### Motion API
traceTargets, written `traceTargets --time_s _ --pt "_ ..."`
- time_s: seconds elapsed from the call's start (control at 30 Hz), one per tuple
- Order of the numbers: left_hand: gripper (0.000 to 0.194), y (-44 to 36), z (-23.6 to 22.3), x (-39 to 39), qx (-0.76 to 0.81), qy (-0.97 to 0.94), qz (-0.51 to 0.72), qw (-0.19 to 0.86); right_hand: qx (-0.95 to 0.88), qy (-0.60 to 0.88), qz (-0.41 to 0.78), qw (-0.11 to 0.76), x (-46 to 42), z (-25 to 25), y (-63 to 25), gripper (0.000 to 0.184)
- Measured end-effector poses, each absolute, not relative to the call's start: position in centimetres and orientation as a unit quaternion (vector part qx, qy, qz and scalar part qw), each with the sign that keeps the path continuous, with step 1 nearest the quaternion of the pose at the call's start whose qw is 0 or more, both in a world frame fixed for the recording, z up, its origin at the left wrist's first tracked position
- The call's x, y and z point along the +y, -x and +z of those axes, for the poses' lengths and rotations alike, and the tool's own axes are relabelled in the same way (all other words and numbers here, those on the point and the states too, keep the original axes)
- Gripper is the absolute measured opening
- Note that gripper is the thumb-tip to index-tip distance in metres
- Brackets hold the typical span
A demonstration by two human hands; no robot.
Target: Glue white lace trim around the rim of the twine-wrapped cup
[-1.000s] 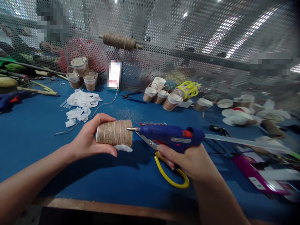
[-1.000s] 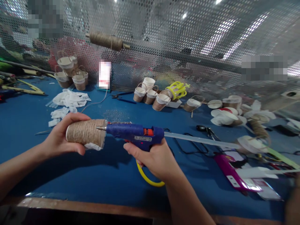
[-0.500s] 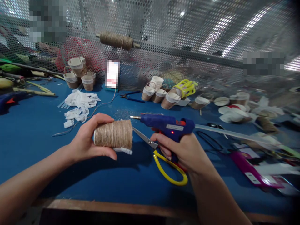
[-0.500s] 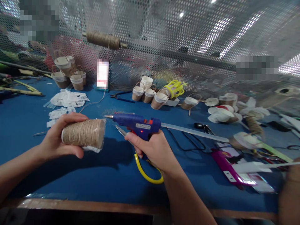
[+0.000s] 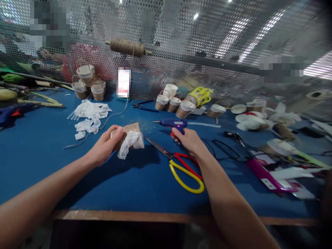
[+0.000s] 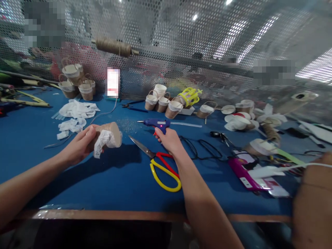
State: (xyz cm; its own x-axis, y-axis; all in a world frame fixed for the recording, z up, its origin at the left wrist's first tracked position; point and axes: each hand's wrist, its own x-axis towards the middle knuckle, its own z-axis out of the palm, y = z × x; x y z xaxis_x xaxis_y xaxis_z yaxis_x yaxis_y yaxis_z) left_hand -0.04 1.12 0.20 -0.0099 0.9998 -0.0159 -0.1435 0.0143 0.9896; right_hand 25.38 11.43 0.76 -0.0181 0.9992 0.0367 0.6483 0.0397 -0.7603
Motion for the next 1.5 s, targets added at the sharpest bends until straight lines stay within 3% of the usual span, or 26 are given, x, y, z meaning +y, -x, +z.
traceTargets --time_s 0.23,0.37,0.4,0.57,0.73,0.83,0.93,1.03,1.1,1.17,1.33,1.5 --pt "0.043 -0.4 0.3 0.9 0.441 -0.412 0.534 0.592 -0.685 0.669 0.164 0.236 12.9 -0.2 -25.7 0.031" --pt "0.044 -0.4 0.3 0.8 0.445 -0.411 0.533 0.590 -0.726 0.632 0.106 0.249 10.8 1.5 -24.5 0.012" --pt "0.044 -0.5 0.3 0.8 0.447 -0.413 0.531 0.590 -0.744 0.609 0.107 0.253 9.7 2.2 -23.9 0.014" --pt "0.042 -0.6 0.1 0.8 0.440 -0.434 0.533 0.578 -0.862 0.369 0.258 0.235 4.2 5.3 -20.2 0.032" --pt "0.044 -0.8 -0.2 0.6 0.443 -0.457 0.524 0.566 -0.829 0.373 0.301 0.288 2.9 5.1 -18.2 0.017" --pt "0.044 -0.6 -0.3 0.7 0.460 -0.498 0.495 0.543 -0.781 0.374 0.385 0.319 3.5 4.1 -18.1 0.012" --pt "0.058 -0.1 -0.4 0.9 0.496 -0.601 0.458 0.428 -0.672 0.405 0.495 0.373 4.2 3.3 -18.3 0.014" --pt "0.085 0.3 -0.5 0.9 0.470 -0.756 0.419 0.179 -0.555 0.429 0.575 0.421 4.8 2.8 -18.5 0.016" --pt "0.082 0.2 -0.7 0.8 0.423 -0.822 0.382 0.023 -0.512 0.434 0.604 0.430 5.0 2.6 -18.5 0.018" --pt "0.068 -0.2 -1.1 0.7 0.387 -0.843 0.366 -0.076 -0.491 0.432 0.620 0.433 4.9 2.5 -18.5 0.018" --pt "0.043 -1.2 -1.5 0.6 0.347 -0.820 0.418 -0.181 -0.485 0.425 0.629 0.434 4.4 2.2 -18.2 0.015" --pt "0.033 -1.0 -1.3 0.7 0.300 -0.825 0.453 -0.155 -0.523 0.415 0.610 0.426 3.9 2.0 -18.1 0.016"
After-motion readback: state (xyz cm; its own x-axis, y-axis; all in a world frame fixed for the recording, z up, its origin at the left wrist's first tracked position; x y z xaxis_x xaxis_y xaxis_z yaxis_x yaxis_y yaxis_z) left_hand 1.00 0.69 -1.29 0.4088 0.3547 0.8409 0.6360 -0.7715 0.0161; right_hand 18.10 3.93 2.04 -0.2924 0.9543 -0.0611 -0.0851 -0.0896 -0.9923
